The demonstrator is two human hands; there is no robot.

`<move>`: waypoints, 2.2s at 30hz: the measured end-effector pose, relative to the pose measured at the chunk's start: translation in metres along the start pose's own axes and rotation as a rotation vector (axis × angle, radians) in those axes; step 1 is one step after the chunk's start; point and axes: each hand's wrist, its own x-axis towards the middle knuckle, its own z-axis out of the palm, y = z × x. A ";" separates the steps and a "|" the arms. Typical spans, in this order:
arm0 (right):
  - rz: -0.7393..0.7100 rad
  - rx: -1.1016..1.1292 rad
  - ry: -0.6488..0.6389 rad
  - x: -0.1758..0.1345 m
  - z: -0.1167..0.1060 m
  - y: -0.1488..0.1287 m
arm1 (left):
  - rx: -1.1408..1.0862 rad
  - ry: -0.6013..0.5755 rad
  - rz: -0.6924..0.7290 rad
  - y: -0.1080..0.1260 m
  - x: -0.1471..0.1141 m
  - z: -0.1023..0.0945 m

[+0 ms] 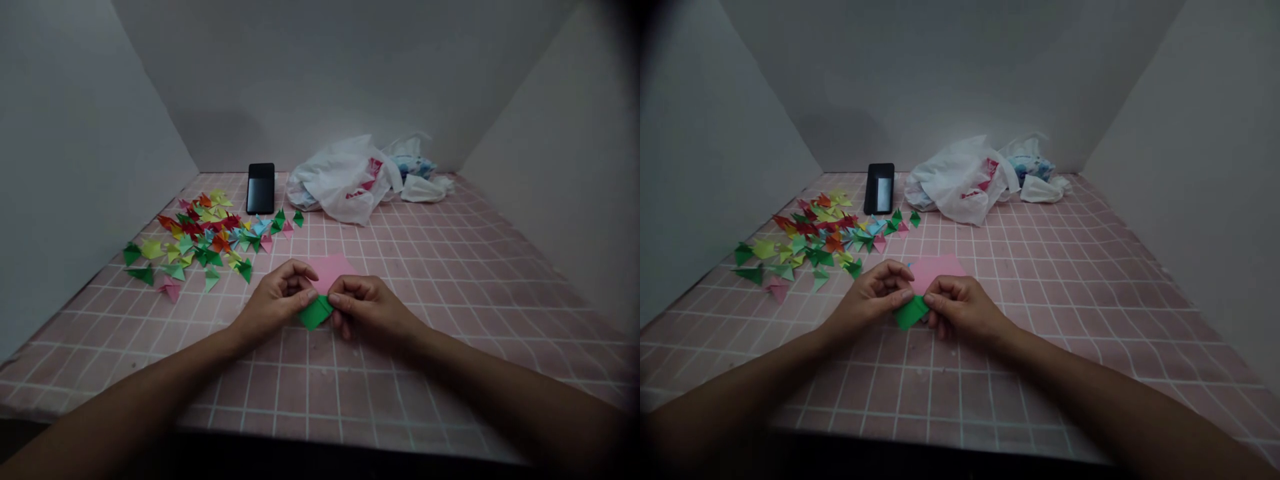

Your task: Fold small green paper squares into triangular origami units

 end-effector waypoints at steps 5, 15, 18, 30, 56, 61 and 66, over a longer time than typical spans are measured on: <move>0.025 0.178 -0.035 0.003 -0.005 0.000 | 0.038 0.058 0.096 -0.003 0.006 -0.010; 0.016 0.073 -0.065 0.001 0.000 0.006 | 0.064 -0.069 0.182 0.002 0.000 -0.003; -0.129 -0.071 0.103 -0.001 -0.001 0.001 | 0.006 -0.065 -0.025 0.000 0.000 -0.004; -0.120 -0.055 0.082 -0.001 0.004 0.003 | -0.105 -0.036 -0.148 -0.004 0.000 0.005; -0.133 0.029 0.070 -0.005 0.011 0.002 | -0.101 -0.010 -0.085 -0.007 -0.005 0.011; -0.204 0.053 0.089 -0.004 0.007 0.002 | -0.205 0.028 -0.083 -0.012 -0.004 0.009; -0.195 0.122 0.088 -0.004 0.006 0.005 | -0.308 0.018 -0.056 -0.012 -0.005 0.010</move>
